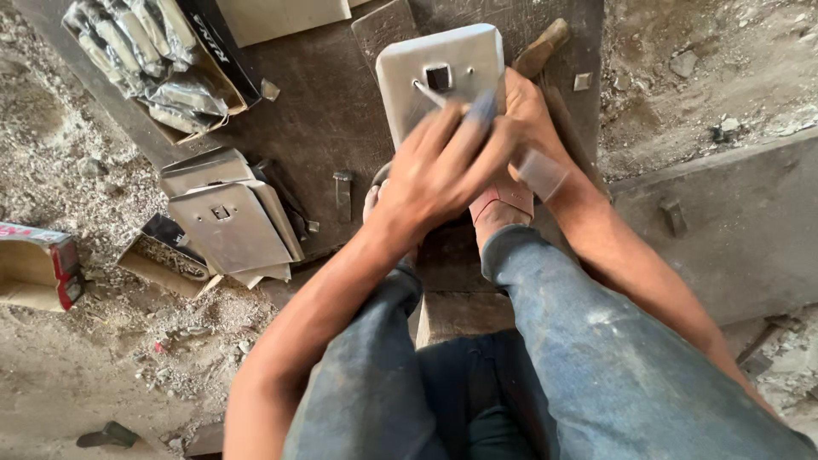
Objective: The person sits on the floor and hammers a punch against small metal switch-plate covers placed on a low work surface, then uses a small rod tool to scrape and clean the punched holes, handling the plates one at a time and setting finished plates aside.
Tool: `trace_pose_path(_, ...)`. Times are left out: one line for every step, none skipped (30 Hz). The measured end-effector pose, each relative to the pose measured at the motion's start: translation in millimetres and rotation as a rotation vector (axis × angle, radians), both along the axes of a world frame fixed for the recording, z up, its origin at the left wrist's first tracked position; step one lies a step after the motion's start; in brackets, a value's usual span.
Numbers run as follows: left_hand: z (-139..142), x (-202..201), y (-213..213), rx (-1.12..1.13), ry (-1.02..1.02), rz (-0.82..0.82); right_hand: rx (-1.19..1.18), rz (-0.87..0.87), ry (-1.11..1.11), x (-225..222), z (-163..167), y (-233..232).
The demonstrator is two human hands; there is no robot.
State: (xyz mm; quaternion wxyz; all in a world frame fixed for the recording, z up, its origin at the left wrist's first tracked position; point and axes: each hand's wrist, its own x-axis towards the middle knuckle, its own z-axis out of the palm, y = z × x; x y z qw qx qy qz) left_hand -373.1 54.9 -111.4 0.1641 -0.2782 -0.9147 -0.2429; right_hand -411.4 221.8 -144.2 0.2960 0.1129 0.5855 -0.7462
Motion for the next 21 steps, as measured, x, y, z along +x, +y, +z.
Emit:
trace_pose_path(-0.3, 16.0, -13.4, 0.062, -0.055, -0.067, 0.004, -0.005, -0.003, 0.5, -2.4, 1.5)
trace_pose_path(-1.6, 28.4, -26.7, 0.122, -0.096, -0.075, 0.005, -0.006, 0.01, 1.3, -4.5, 3.3)
trace_pose_path(-4.1, 36.7, -40.1, 0.175, -0.131, -0.079, -0.001, -0.003, 0.028, 2.5, -9.1, 6.1)
trace_pose_path(-5.5, 43.0, -53.4, 0.319, -0.258, -0.025, -0.009, -0.002, 0.049, 2.9, -12.6, 7.8)
trace_pose_path(-6.8, 45.6, -64.5, 0.468, -0.389, 0.026, 0.001, -0.002, 0.049, 3.5, -15.1, 9.5)
trace_pose_path(-13.6, 40.2, -68.2, 0.494, -0.327, 0.212, 0.009, 0.006, 0.049, 3.3, -17.2, 10.7)
trace_pose_path(-20.2, 31.4, -70.1, 0.52, -0.263, 0.399, 0.019, 0.016, 0.052, 2.9, -18.5, 11.7)
trace_pose_path(-25.0, 20.3, -77.4, 0.809, -0.46, 0.517, 0.04, 0.025, 0.052, 2.4, -18.8, 12.5)
trace_pose_path(-28.3, 8.3, -83.1, 1.096, -0.654, 0.637, 0.057, 0.04, 0.052, 1.5, -18.2, 13.2)
trace_pose_path(-29.8, -2.3, -84.8, 1.168, -0.674, 0.591, 0.074, 0.054, 0.055, 0.3, -16.8, 13.2)
trace_pose_path(-30.4, -13.3, -84.8, 1.24, -0.695, 0.537, 0.082, 0.062, 0.066, -0.8, -15.0, 13.4)
trace_pose_path(-28.0, -21.5, -82.6, 1.313, -0.719, 0.479, 0.092, 0.067, 0.076, -1.5, -11.9, 13.6)
trace_pose_path(-23.7, -24.5, -77.1, 1.074, -0.597, 0.403, 0.1, 0.072, 0.08, -0.9, -8.9, 13.8)
trace_pose_path(-18.2, -25.5, -69.1, 0.83, -0.47, 0.33, 0.094, 0.079, 0.079, -1.8, -6.0, 14.6)
trace_pose_path(-11.9, -23.5, -60.0, 0.583, -0.351, 0.252, 0.086, 0.082, 0.075, -2.2, -3.6, 15.7)
trace_pose_path(-5.1, -16.9, -50.4, 0.361, -0.385, 0.158, 0.086, 0.082, 0.062, -1.4, -2.3, 15.8)
trace_pose_path(0.3, -9.4, -42.1, 0.147, -0.403, 0.064, 0.086, 0.07, 0.042, -0.7, -1.9, 16.0)
trace_pose_path(4.4, -1.1, -37.0, 0.211, -0.339, 0.053, 0.084, 0.062, 0.038, -0.3, -2.8, 16.3)
trace_pose_path(7.6, 8.7, -35.6, 0.269, -0.276, 0.038, 0.077, 0.051, 0.033, 0.4, -4.7, 16.0)
trace_pose_path(8.6, 16.8, -35.3, 0.327, -0.219, 0.019, 0.124, 0.092, 0.093, 1.2, -7.3, 15.8)
trace_pose_path(7.4, 21.8, -43.9, 0.314, -0.287, 0.081, 0.178, 0.13, 0.154, 1.6, -10.5, 15.4)
